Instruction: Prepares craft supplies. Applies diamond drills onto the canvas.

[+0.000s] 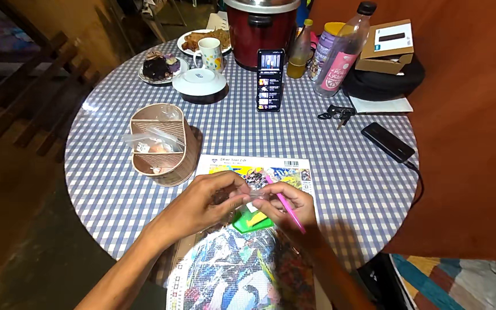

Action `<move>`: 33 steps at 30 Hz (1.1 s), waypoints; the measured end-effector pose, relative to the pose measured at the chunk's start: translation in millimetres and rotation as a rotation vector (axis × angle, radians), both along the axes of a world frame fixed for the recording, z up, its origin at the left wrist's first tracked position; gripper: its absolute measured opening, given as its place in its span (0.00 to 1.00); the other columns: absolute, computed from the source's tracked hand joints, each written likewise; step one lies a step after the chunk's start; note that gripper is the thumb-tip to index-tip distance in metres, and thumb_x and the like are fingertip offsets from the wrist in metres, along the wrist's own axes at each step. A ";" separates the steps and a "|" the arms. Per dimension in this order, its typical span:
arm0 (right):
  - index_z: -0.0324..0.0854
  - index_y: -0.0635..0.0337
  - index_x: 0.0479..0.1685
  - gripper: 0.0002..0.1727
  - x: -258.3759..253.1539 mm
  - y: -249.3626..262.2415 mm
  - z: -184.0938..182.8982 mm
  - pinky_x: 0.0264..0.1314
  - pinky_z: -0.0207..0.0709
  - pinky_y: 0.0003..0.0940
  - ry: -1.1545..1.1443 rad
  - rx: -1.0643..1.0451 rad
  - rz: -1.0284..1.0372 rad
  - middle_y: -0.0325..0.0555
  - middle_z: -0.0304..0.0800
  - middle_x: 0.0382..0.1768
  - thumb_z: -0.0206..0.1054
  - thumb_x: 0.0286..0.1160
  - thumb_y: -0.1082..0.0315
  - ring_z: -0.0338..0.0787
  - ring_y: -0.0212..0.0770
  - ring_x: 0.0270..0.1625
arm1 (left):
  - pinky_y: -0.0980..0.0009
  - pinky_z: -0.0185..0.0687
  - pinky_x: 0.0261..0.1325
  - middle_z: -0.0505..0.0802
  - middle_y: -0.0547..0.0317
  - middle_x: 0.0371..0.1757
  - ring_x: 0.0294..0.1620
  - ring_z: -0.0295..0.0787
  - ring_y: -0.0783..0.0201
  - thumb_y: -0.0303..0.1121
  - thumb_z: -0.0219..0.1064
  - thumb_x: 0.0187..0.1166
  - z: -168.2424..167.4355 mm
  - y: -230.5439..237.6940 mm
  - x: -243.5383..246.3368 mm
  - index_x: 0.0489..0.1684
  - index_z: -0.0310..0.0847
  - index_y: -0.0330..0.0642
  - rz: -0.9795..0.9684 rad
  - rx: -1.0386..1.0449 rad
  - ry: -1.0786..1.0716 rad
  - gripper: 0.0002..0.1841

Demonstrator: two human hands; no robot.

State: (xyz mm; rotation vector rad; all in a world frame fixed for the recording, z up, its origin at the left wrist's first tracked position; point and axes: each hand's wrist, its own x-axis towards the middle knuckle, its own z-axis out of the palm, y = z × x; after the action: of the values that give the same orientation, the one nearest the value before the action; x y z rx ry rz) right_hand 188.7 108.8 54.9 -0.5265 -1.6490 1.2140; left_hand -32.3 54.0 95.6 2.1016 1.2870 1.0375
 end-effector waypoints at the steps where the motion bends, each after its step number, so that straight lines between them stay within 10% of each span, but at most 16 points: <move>1: 0.90 0.69 0.45 0.10 0.1 0.2 -1.0 0.32 0.85 0.18 -0.032 0.024 -0.041 0.44 0.95 0.40 0.78 0.68 0.73 0.89 0.25 0.32 | 0.82 0.84 0.50 0.92 0.73 0.39 0.43 0.88 0.82 0.45 0.65 0.86 0.5 1.1 1.9 0.45 0.88 0.48 0.022 -0.009 -0.001 0.12; 8: 0.88 0.62 0.64 0.40 -1.8 -17.0 -10.5 0.51 0.86 0.31 -0.406 0.409 -0.514 0.50 0.94 0.52 0.85 0.55 0.43 0.92 0.36 0.50 | 0.79 0.89 0.40 0.91 0.72 0.34 0.35 0.90 0.76 0.40 0.67 0.83 1.6 5.0 21.9 0.40 0.86 0.49 0.116 -0.109 -0.141 0.07; 17: 0.86 0.66 0.65 0.28 5.4 -14.7 -16.6 0.50 0.88 0.26 -0.395 0.439 -0.370 0.53 0.93 0.53 0.80 0.63 0.63 0.93 0.35 0.51 | 0.79 0.87 0.52 0.96 0.71 0.45 0.46 0.91 0.77 0.43 0.68 0.82 -1.6 2.0 15.4 0.44 0.95 0.48 -0.036 -0.183 -0.180 0.12; 22: 0.86 0.62 0.66 0.29 4.2 -19.9 -14.6 0.52 0.87 0.29 -0.488 0.426 -0.373 0.50 0.93 0.52 0.79 0.64 0.59 0.93 0.37 0.50 | 0.76 0.89 0.55 0.96 0.67 0.50 0.51 0.93 0.73 0.41 0.68 0.82 -8.3 -6.1 12.5 0.43 0.96 0.47 0.009 -0.134 -0.209 0.12; 33: 0.85 0.64 0.68 0.26 10.2 -20.5 -21.2 0.55 0.85 0.26 -0.434 0.509 -0.263 0.54 0.92 0.53 0.75 0.69 0.63 0.92 0.38 0.51 | 0.81 0.88 0.44 0.95 0.74 0.41 0.39 0.91 0.78 0.44 0.76 0.73 -11.4 -12.3 22.5 0.45 0.87 0.50 0.138 -0.133 -0.152 0.12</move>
State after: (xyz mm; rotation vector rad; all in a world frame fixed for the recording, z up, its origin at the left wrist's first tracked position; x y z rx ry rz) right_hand 198.9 88.3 33.7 -0.6833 -2.0845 0.4716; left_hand -9.8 41.6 84.2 1.8214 1.3995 1.1134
